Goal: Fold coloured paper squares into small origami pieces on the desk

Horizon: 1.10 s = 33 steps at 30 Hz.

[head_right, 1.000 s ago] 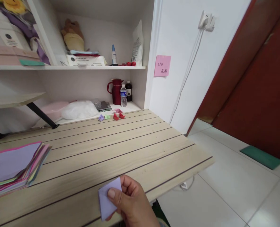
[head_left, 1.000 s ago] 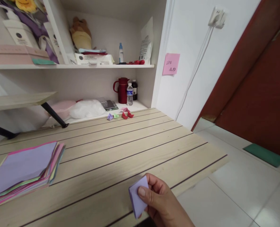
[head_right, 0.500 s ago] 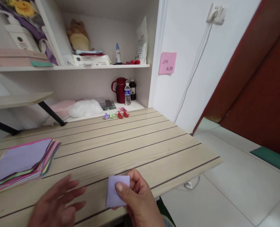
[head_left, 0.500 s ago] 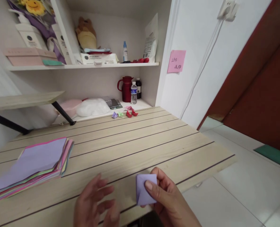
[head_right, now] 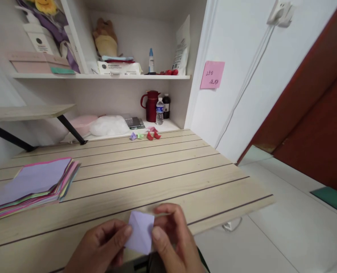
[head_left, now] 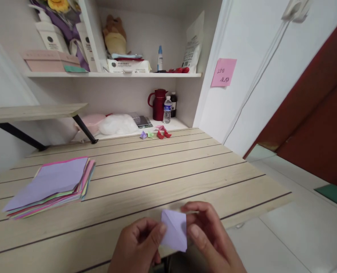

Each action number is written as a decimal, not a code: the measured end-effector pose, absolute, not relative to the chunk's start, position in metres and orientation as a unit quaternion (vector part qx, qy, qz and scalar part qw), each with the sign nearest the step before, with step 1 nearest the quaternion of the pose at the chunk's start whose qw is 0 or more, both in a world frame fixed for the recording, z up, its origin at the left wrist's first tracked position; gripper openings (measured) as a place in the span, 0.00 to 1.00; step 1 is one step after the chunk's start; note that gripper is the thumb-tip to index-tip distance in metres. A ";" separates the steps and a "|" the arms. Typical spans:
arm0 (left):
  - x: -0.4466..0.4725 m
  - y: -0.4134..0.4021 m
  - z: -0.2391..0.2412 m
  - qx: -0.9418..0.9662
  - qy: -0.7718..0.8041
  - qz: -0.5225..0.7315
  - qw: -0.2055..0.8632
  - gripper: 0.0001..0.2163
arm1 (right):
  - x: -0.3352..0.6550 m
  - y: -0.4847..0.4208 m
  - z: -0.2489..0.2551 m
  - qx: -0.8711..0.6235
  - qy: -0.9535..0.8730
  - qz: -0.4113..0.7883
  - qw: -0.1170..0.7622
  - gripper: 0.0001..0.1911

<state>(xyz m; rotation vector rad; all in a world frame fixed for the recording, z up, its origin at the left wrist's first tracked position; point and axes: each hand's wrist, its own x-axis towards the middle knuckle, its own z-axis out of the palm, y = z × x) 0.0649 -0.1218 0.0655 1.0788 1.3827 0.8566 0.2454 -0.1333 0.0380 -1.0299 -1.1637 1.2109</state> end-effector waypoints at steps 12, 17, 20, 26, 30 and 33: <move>0.066 -0.106 0.056 0.710 0.689 0.102 0.103 0.09 | 0.273 -0.123 0.027 -0.370 -0.894 0.083 0.240 0.27; 0.049 -0.121 0.038 0.809 0.491 0.247 -0.209 0.16 | 0.270 -0.126 0.020 -0.380 -0.883 0.071 0.266 0.26; 0.040 -0.131 0.027 0.857 0.395 0.225 -0.243 0.22 | 0.269 -0.126 0.020 -0.388 -0.880 0.068 0.267 0.25; 0.036 -0.139 0.009 0.881 0.342 0.205 -0.256 0.16 | 0.273 -0.126 0.017 -0.368 -0.880 0.079 0.290 0.21; 0.036 -0.141 0.006 0.877 0.349 0.228 -0.240 0.16 | 0.274 -0.127 0.016 -0.357 -0.870 0.101 0.325 0.17; 0.038 -0.141 0.010 0.877 0.372 0.238 -0.191 0.15 | 0.272 -0.129 0.016 -0.376 -0.857 0.107 0.337 0.13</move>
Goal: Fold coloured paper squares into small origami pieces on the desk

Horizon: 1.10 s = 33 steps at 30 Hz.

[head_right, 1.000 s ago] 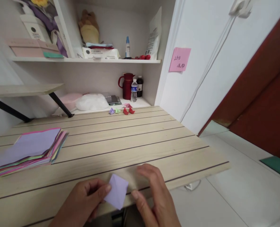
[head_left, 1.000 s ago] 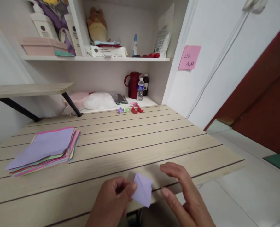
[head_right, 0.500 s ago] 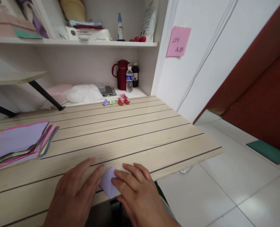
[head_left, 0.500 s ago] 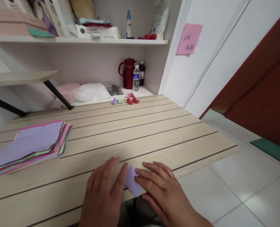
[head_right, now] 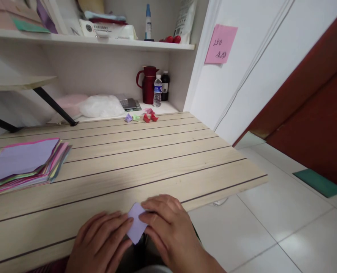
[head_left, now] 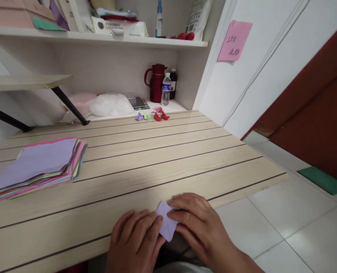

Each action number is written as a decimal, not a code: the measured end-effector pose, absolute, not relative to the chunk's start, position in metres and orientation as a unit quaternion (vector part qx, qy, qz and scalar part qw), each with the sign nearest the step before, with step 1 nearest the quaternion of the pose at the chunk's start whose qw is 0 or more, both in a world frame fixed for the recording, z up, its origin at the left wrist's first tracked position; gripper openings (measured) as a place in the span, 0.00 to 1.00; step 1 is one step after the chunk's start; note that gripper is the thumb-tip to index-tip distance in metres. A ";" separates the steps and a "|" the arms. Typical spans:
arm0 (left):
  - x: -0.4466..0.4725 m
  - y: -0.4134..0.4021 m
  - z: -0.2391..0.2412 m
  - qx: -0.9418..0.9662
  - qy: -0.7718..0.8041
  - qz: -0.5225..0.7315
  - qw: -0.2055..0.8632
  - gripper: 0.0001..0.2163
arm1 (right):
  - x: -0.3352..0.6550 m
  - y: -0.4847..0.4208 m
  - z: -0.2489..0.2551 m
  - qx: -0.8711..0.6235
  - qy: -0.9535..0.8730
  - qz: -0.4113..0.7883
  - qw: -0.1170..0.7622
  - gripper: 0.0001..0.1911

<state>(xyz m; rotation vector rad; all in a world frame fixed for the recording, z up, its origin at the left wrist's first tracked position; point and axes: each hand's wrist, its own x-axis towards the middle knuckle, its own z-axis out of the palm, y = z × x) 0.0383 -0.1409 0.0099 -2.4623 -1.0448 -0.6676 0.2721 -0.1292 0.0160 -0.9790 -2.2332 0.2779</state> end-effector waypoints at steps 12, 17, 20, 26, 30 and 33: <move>0.050 -0.136 0.018 -0.813 -0.492 -0.309 0.014 0.02 | 0.261 -0.129 0.026 -0.441 -0.812 0.123 0.362 0.07; 0.059 -0.134 0.022 -0.785 -0.525 -0.329 0.002 0.06 | 0.258 -0.129 0.028 -0.460 -0.808 0.130 0.345 0.04; 0.061 -0.135 0.022 -0.774 -0.533 -0.341 0.011 0.07 | 0.257 -0.129 0.029 -0.466 -0.803 0.129 0.349 0.03; 0.063 -0.140 0.011 -0.757 -0.556 -0.342 0.045 0.06 | 0.251 -0.127 0.028 -0.478 -0.792 0.111 0.363 0.02; 0.069 -0.140 0.007 -0.738 -0.581 -0.337 0.068 0.08 | 0.245 -0.125 0.024 -0.488 -0.787 0.088 0.368 0.03; 0.072 -0.139 0.007 -0.734 -0.592 -0.322 0.089 0.08 | 0.242 -0.123 0.021 -0.490 -0.782 0.076 0.377 0.05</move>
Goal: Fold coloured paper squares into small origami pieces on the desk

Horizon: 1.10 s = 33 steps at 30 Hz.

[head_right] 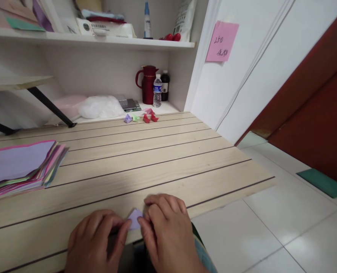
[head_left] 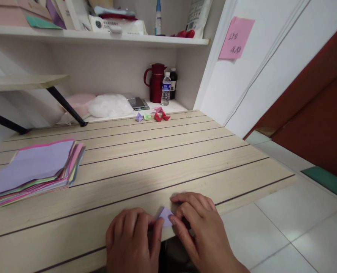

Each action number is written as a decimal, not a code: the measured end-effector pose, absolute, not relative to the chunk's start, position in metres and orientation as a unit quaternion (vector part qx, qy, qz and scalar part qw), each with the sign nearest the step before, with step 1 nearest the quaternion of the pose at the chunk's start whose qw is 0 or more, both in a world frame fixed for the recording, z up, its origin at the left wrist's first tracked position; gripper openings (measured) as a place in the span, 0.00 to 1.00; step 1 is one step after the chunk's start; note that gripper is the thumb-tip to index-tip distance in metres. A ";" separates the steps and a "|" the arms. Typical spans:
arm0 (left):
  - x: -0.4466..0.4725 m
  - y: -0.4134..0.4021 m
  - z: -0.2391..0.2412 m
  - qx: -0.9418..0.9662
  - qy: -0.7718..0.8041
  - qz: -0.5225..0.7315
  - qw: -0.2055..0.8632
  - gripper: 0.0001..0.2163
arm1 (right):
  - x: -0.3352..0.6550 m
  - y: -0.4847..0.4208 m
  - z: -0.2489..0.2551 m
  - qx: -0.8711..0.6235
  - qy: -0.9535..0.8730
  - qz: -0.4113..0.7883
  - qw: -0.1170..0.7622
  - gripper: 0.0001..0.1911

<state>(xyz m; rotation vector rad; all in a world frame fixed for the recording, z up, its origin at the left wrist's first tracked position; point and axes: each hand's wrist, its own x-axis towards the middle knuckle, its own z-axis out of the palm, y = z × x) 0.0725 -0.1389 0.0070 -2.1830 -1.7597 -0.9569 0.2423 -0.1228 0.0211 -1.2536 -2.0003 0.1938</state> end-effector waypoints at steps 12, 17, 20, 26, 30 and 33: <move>0.072 -0.137 -0.001 -0.746 -0.565 -0.337 0.106 0.06 | 0.244 -0.119 0.017 -0.493 -0.781 0.077 0.376 0.08; 0.075 -0.135 -0.003 -0.733 -0.578 -0.341 0.114 0.07 | 0.242 -0.117 0.021 -0.509 -0.760 0.099 0.392 0.10; 0.076 -0.133 -0.004 -0.728 -0.579 -0.341 0.131 0.07 | 0.240 -0.117 0.023 -0.514 -0.755 0.099 0.395 0.10; 0.077 -0.134 -0.004 -0.724 -0.593 -0.318 0.152 0.07 | 0.237 -0.116 0.021 -0.516 -0.760 0.086 0.386 0.07; 0.078 -0.135 -0.003 -0.723 -0.604 -0.289 0.170 0.08 | 0.236 -0.116 0.020 -0.507 -0.772 0.071 0.376 0.06; 0.078 -0.135 -0.001 -0.725 -0.603 -0.283 0.173 0.08 | 0.235 -0.116 0.019 -0.507 -0.783 0.065 0.356 0.05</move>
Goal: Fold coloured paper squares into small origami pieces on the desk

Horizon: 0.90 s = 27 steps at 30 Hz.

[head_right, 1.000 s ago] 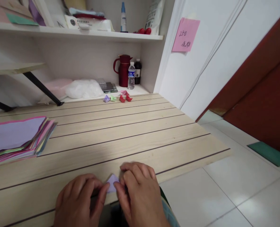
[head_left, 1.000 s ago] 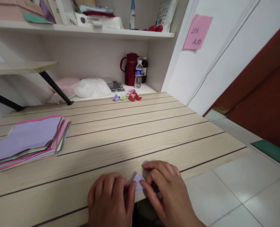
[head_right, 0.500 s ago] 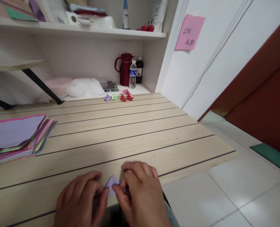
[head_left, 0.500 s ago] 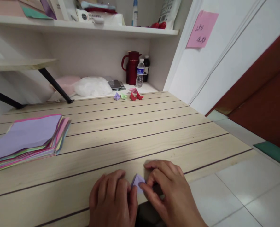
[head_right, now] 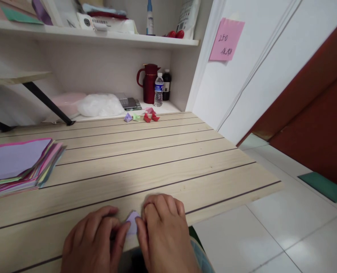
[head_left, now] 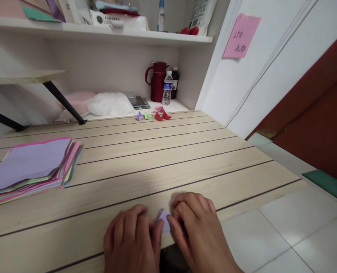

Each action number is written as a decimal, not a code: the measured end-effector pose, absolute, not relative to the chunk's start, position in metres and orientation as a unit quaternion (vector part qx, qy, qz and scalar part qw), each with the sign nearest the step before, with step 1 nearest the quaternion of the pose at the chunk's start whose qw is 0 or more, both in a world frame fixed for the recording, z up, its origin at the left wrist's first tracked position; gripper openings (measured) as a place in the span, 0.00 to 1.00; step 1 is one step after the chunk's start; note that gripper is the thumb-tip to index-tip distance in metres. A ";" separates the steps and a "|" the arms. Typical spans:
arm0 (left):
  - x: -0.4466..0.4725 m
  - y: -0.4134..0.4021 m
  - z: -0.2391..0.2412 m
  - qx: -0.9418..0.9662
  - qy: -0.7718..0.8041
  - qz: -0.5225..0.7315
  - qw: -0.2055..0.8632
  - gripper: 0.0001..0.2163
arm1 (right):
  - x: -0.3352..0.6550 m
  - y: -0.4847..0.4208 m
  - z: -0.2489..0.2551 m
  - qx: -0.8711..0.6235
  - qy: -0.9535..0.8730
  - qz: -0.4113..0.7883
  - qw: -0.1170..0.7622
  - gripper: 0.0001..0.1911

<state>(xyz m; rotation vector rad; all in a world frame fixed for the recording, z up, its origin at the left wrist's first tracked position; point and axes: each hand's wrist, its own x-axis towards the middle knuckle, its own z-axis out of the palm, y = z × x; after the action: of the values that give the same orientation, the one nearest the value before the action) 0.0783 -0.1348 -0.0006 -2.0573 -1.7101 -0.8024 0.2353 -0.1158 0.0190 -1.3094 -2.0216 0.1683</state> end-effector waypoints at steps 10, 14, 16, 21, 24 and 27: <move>0.079 -0.134 0.002 -0.734 -0.595 -0.286 0.159 0.06 | 0.235 -0.116 0.017 -0.509 -0.782 0.054 0.355 0.07; 0.078 -0.135 0.000 -0.744 -0.583 -0.293 0.142 0.05 | 0.235 -0.116 0.014 -0.517 -0.780 0.043 0.350 0.10; 0.076 -0.136 -0.002 -0.745 -0.578 -0.301 0.143 0.06 | 0.235 -0.116 0.014 -0.523 -0.777 0.041 0.348 0.10; 0.071 -0.138 -0.012 -0.744 -0.554 -0.334 0.165 0.06 | 0.237 -0.113 0.016 -0.516 -0.777 0.051 0.358 0.10; 0.069 -0.138 -0.016 -0.745 -0.526 -0.365 0.185 0.07 | 0.237 -0.113 0.015 -0.516 -0.772 0.052 0.367 0.11; 0.068 -0.138 -0.018 -0.739 -0.518 -0.384 0.197 0.07 | 0.236 -0.114 0.014 -0.521 -0.767 0.046 0.371 0.13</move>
<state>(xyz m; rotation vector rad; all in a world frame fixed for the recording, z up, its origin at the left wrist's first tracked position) 0.0681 -0.1377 -0.0176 -2.0678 -1.4495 -1.0765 0.2358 -0.1143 0.0138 -1.3367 -1.9679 0.1181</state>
